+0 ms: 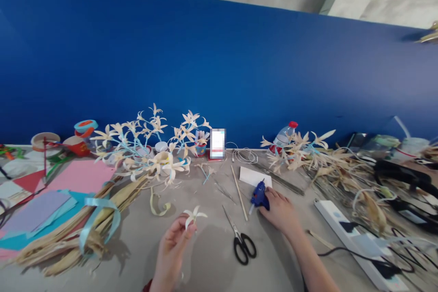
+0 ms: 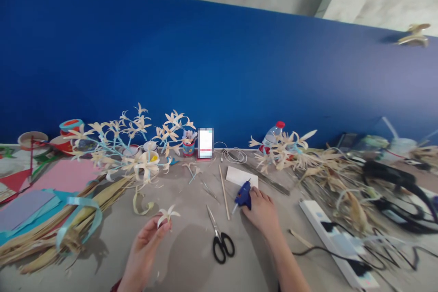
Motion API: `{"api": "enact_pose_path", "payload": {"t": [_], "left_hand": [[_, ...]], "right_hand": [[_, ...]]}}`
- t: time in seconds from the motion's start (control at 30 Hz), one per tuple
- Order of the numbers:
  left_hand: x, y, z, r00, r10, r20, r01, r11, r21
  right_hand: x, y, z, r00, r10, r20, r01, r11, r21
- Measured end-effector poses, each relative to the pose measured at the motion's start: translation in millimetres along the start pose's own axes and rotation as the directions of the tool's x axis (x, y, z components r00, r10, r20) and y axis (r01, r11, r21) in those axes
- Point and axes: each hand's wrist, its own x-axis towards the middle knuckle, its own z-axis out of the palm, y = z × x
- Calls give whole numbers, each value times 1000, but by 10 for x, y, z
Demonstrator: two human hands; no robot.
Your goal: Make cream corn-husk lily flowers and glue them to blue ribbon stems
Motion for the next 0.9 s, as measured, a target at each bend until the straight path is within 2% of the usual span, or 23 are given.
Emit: {"api": "enact_pose_path", "payload": {"t": [0.1, 0.2, 0.3, 0.4, 0.47, 0.5, 0.6, 0.63, 0.67, 0.73, 0.77, 0.9], "left_hand": [[-6, -7, -6, 1000, -11, 25, 12, 1000, -18], [-5, -17, 3, 999, -23, 46, 24, 999, -28], [16, -11, 32, 998, -49, 45, 52, 997, -51], [42, 17, 76, 994, -90, 58, 95, 991, -90], [50, 42, 109, 992, -108, 67, 114, 988, -102], [50, 56, 126, 992, -110, 69, 117, 988, -104], [42, 90, 178, 992, -103, 78, 111, 988, -110], [39, 96, 194, 992, -98, 79, 107, 988, -112], [37, 99, 210, 993, -93, 77, 102, 988, -113], [34, 98, 237, 995, -80, 66, 87, 990, -110], [32, 96, 247, 996, -71, 62, 77, 991, -107], [18, 93, 279, 997, -27, 65, 33, 995, -95]], "right_hand": [[-30, 32, 16, 1000, -20, -12, 20, 999, 42], [-70, 120, 38, 1000, 24, -18, -22, 993, 116], [-105, 228, 39, 995, 95, -41, -82, 964, 253], [-146, 269, -8, 986, 126, -112, -63, 892, 448], [-202, 198, -80, 978, 153, -145, -28, 777, 629], [-246, 126, -129, 976, 165, -140, -10, 682, 731], [-437, -209, -309, 995, 100, -30, 5, 247, 969], [-514, -340, -372, 999, 38, -9, 3, 151, 989], [-590, -468, -433, 1000, -5, -23, 23, 92, 995], [-729, -694, -538, 993, -105, -57, 63, 60, 996], [-786, -783, -577, 986, -151, -65, 78, 78, 994], [-915, -980, -639, 957, -238, -165, 228, 266, 937]]}}
